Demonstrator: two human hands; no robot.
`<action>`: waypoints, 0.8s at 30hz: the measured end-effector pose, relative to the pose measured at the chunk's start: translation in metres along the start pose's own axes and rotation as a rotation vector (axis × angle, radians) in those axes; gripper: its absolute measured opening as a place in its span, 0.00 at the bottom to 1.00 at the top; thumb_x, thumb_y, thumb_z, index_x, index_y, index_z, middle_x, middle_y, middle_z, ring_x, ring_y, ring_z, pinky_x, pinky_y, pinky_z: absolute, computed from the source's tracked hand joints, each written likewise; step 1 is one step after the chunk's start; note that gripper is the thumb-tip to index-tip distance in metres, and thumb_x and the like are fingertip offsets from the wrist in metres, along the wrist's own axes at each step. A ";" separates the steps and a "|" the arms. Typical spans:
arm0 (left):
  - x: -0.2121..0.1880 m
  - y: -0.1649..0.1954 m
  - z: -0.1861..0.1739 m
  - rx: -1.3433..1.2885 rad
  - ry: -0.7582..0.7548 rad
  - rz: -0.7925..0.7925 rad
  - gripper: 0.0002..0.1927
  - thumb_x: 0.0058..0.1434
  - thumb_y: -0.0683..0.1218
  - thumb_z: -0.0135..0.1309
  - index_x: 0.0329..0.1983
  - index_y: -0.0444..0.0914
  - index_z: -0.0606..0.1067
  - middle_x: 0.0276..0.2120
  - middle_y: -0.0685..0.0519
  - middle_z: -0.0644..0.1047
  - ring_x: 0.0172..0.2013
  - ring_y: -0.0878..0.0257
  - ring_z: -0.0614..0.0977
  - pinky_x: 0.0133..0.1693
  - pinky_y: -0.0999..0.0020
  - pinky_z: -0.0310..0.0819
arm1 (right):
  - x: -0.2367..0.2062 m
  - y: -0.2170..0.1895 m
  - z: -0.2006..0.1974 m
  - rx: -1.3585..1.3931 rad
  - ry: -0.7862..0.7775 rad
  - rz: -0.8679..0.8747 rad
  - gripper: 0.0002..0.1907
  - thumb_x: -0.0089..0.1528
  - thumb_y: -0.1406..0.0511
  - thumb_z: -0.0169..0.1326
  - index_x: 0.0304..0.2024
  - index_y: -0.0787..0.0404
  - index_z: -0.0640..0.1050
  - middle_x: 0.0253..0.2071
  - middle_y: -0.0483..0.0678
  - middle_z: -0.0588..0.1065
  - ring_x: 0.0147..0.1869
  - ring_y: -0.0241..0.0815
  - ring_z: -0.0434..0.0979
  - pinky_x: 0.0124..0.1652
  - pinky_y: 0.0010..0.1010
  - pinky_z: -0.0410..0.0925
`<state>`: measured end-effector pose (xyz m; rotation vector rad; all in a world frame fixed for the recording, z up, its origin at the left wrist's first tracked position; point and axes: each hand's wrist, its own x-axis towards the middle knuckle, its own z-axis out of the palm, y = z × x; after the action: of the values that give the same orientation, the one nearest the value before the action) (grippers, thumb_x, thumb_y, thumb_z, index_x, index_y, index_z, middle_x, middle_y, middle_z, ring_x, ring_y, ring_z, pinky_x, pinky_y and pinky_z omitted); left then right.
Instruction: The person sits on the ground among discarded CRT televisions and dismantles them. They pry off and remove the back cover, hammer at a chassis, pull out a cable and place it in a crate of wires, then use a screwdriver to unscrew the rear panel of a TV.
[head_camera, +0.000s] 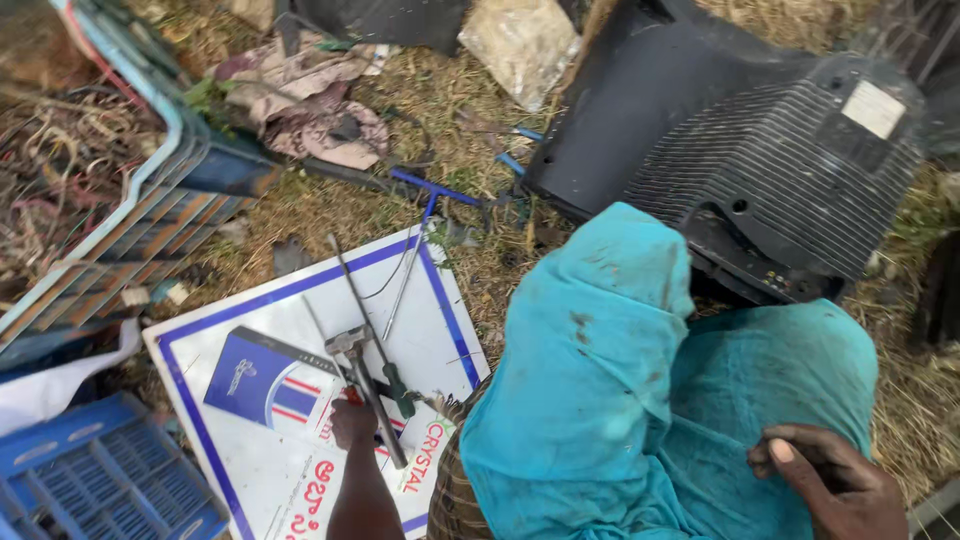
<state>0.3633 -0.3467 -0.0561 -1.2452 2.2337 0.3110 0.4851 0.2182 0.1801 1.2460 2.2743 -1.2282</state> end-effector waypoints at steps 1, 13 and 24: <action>-0.002 0.002 -0.001 -0.022 -0.026 0.001 0.41 0.56 0.66 0.61 0.58 0.31 0.70 0.53 0.36 0.78 0.55 0.40 0.82 0.52 0.45 0.78 | -0.010 -0.010 -0.001 0.027 -0.004 0.023 0.16 0.64 0.65 0.55 0.49 0.70 0.82 0.39 0.63 0.80 0.47 0.53 0.85 0.47 0.48 0.76; -0.039 0.062 -0.113 -1.423 0.169 0.413 0.14 0.80 0.49 0.45 0.48 0.31 0.69 0.32 0.50 0.73 0.28 0.64 0.76 0.31 0.70 0.72 | -0.038 -0.060 0.026 0.525 -0.004 -0.256 0.12 0.63 0.69 0.57 0.45 0.73 0.81 0.32 0.59 0.83 0.36 0.48 0.83 0.39 0.36 0.77; -0.350 0.242 -0.125 -1.014 -1.247 1.053 0.17 0.68 0.45 0.56 0.57 0.33 0.76 0.42 0.53 0.80 0.40 0.67 0.81 0.43 0.67 0.79 | -0.014 -0.162 0.080 0.547 -0.227 -0.615 0.32 0.73 0.59 0.46 0.75 0.66 0.57 0.56 0.50 0.69 0.55 0.37 0.70 0.53 0.31 0.68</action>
<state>0.2607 -0.0234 0.2303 0.1265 1.2618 2.0689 0.3531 0.1039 0.2296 0.4697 2.2932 -2.1863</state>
